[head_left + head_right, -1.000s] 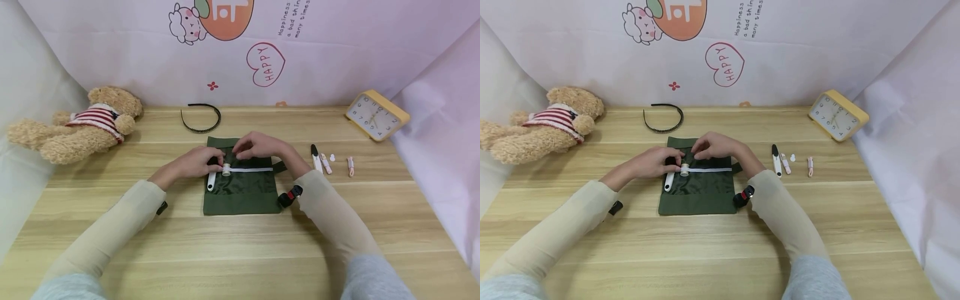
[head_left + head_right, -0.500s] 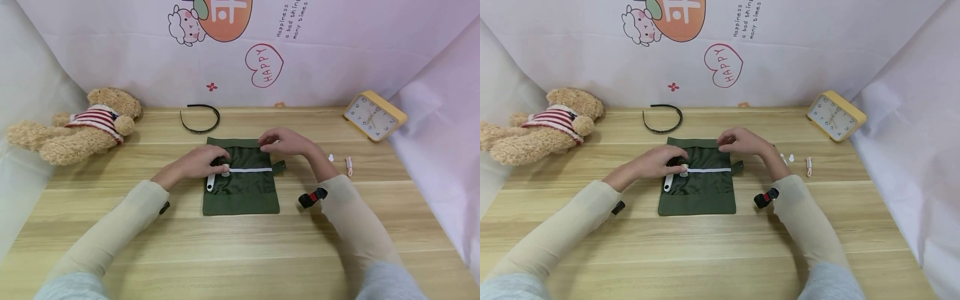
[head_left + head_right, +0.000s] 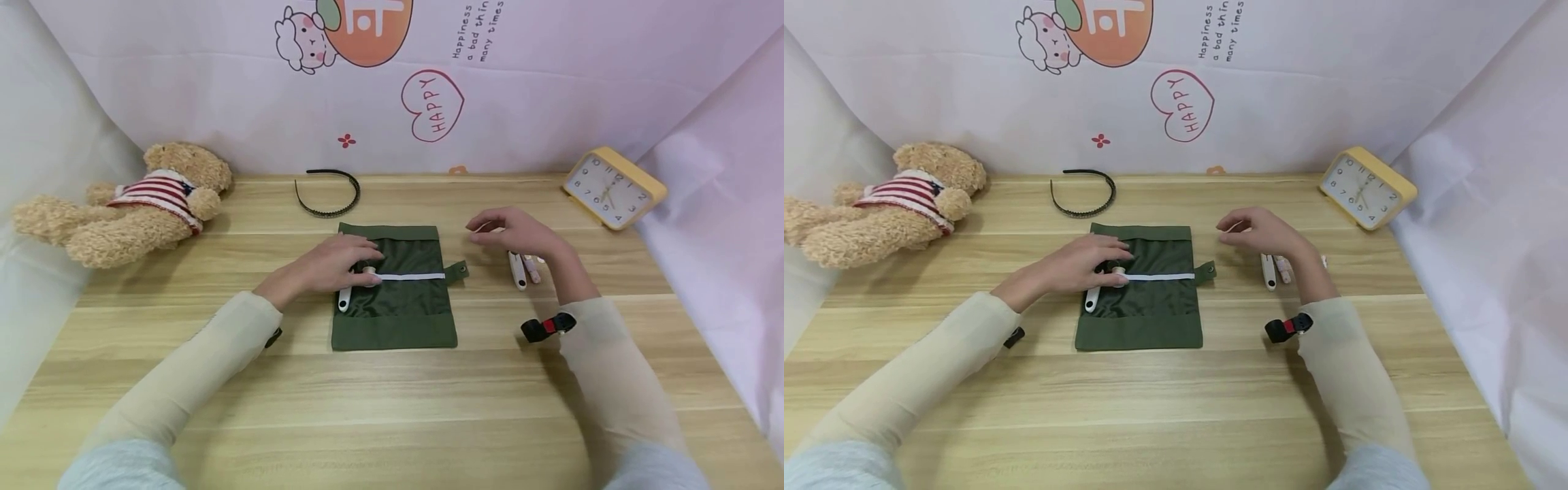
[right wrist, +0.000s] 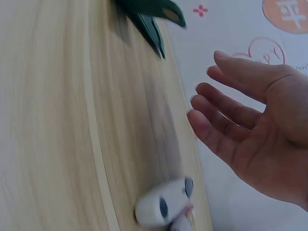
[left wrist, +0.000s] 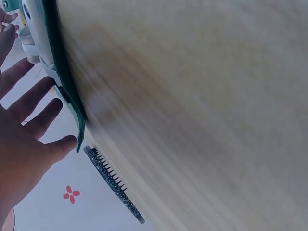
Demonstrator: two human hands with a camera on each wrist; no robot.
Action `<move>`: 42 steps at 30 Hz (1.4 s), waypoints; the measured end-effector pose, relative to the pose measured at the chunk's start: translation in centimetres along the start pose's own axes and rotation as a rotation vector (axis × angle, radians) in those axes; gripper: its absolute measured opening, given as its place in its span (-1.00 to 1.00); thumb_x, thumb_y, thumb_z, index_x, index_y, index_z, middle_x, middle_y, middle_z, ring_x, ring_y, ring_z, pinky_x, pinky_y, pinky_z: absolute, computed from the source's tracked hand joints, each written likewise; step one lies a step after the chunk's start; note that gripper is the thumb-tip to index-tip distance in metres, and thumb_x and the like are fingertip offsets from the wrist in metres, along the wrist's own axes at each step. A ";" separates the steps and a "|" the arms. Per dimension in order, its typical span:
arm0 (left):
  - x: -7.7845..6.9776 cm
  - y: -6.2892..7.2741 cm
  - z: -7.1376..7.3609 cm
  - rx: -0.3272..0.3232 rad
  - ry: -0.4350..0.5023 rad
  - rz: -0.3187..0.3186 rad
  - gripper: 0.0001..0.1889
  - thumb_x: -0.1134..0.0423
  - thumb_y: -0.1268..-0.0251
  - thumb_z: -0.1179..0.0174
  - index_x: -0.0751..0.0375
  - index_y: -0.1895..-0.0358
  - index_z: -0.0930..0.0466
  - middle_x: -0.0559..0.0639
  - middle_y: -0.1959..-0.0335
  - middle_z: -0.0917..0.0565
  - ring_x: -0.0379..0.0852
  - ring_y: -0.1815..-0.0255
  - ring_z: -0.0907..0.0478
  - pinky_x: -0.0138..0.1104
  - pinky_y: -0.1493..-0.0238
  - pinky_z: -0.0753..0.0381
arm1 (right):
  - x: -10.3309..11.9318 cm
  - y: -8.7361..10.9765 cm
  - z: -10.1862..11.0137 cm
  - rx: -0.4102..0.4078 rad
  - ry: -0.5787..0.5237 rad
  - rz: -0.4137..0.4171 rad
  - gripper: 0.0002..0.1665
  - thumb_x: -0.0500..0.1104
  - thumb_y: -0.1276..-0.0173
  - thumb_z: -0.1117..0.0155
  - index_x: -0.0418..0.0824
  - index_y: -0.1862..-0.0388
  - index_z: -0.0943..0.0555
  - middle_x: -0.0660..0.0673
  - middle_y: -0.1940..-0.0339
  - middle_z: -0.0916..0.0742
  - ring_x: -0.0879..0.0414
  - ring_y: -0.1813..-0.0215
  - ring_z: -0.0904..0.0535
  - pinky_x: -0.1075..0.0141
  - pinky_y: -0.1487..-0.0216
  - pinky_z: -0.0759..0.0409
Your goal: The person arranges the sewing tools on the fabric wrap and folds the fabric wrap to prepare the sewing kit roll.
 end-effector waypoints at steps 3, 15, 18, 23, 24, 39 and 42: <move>0.0 -0.1 -0.2 0.006 -0.003 -0.001 -0.45 -0.15 -0.50 -0.15 0.11 -0.37 -0.56 0.12 -0.44 -0.45 0.15 -0.53 -0.23 0.24 -0.51 0.06 | -0.7 0.6 0.7 -0.010 0.013 -0.028 -0.58 -0.08 -0.50 -0.30 -0.28 -0.22 -0.64 -0.23 -0.16 -0.68 -0.09 -0.19 -0.55 -0.02 -0.16 -0.48; -0.3 -0.1 -0.8 0.053 0.065 -0.016 -0.49 -0.06 -0.56 -0.10 0.19 -0.36 -0.56 0.21 -0.48 -0.37 0.18 -0.54 -0.19 0.01 -0.49 -0.20 | -3.7 2.5 2.4 -0.013 0.031 -0.119 -0.50 -0.03 -0.46 -0.35 -0.29 -0.25 -0.60 -0.24 -0.16 -0.68 -0.07 -0.07 -0.59 0.17 0.05 -0.57; -0.2 -0.1 -0.8 0.052 0.081 -0.021 -0.52 -0.04 -0.59 -0.07 0.20 -0.33 -0.58 0.22 -0.48 -0.37 0.18 -0.54 -0.20 0.01 -0.49 -0.20 | -4.3 2.6 2.5 0.001 0.045 -0.134 -0.51 -0.10 -0.44 -0.38 -0.32 -0.24 -0.60 -0.28 -0.12 -0.69 -0.10 -0.06 -0.61 0.16 0.09 -0.60; -0.2 -0.1 -0.7 0.044 0.106 -0.038 -0.60 0.06 -0.61 -0.06 0.22 -0.26 -0.64 0.24 -0.45 -0.41 0.19 -0.52 -0.23 0.01 -0.49 -0.21 | -5.4 2.4 2.5 0.028 0.088 -0.153 -0.51 -0.16 -0.39 -0.43 -0.32 -0.22 -0.60 -0.26 0.00 -0.71 -0.09 0.01 -0.62 0.13 0.09 -0.56; -0.2 -0.1 -0.7 0.045 0.110 -0.040 -0.61 0.07 -0.61 -0.06 0.22 -0.25 -0.64 0.24 -0.45 -0.41 0.19 -0.52 -0.23 0.01 -0.49 -0.20 | -5.5 2.4 2.5 0.033 0.097 -0.159 -0.51 -0.15 -0.38 -0.44 -0.31 -0.23 -0.60 -0.25 0.02 -0.71 -0.07 0.03 -0.62 0.13 0.08 -0.54; -0.4 0.0 -0.6 0.077 0.120 -0.049 -0.64 0.12 -0.59 -0.07 0.19 -0.25 -0.64 0.25 -0.47 -0.37 0.21 -0.53 -0.21 0.04 -0.48 -0.20 | -6.2 1.7 2.3 0.036 0.136 -0.223 -0.48 -0.08 -0.42 -0.39 -0.43 -0.14 -0.53 -0.30 0.06 -0.66 -0.06 0.14 -0.59 0.16 0.17 -0.57; -0.5 -0.1 -0.6 0.083 0.112 -0.049 -0.65 0.12 -0.59 -0.08 0.18 -0.25 -0.65 0.26 -0.47 -0.37 0.21 -0.52 -0.22 0.04 -0.48 -0.20 | -6.1 1.6 2.4 0.050 0.128 -0.217 -0.45 -0.08 -0.42 -0.40 -0.45 -0.16 -0.52 -0.31 0.05 -0.65 -0.07 0.12 -0.58 0.17 0.16 -0.57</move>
Point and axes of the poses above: each hand's wrist, its own y-axis away from the middle knuckle, its own z-axis out of the back of the hand, x = y × z, the point moved 5 cm from there along -y, towards the middle knuckle
